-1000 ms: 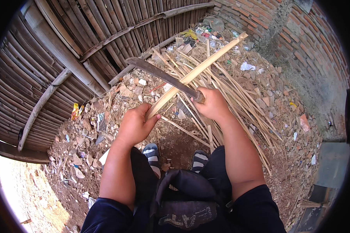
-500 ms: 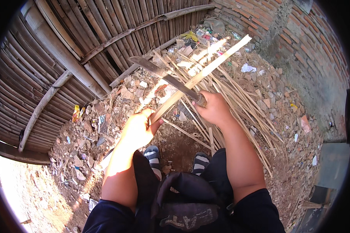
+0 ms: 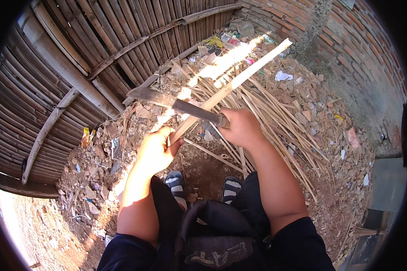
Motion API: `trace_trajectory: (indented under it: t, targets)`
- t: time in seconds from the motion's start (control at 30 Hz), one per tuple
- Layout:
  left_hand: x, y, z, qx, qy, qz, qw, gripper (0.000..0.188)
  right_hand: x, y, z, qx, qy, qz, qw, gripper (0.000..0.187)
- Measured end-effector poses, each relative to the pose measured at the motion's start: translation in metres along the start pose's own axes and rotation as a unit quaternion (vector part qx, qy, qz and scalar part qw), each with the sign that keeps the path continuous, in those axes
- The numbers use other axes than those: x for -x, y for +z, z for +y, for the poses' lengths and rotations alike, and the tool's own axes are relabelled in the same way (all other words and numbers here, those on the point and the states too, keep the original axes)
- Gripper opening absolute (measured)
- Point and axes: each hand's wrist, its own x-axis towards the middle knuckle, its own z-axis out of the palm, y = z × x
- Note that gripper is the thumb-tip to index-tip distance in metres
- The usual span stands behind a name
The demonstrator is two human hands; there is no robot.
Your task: The person shaves a bamboo strip with a machete while sitting over a pile of wood and debris.
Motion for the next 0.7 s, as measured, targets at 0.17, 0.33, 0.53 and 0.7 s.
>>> trace_trajectory:
  t: [0.17,0.33,0.53,0.7]
  targets:
    - [0.009,-0.007,-0.006,0.009,0.023,-0.02,0.999,0.02,-0.01,-0.016,0.024,-0.017,0.107,-0.032,0.994,0.022]
    - [0.005,0.005,-0.023,0.125,0.037,-0.033,0.991,0.02,-0.009,-0.018,0.046,-0.088,0.108,0.095,0.986,0.024]
    - [0.006,-0.002,-0.02,0.038,0.007,-0.037,0.999,0.017,0.002,-0.011,0.008,0.049,-0.026,-0.01,0.998,0.019]
    - [0.008,-0.026,-0.018,0.08,0.005,-0.053,0.995,0.017,-0.014,-0.019,0.095,-0.115,0.126,0.151,0.974,0.018]
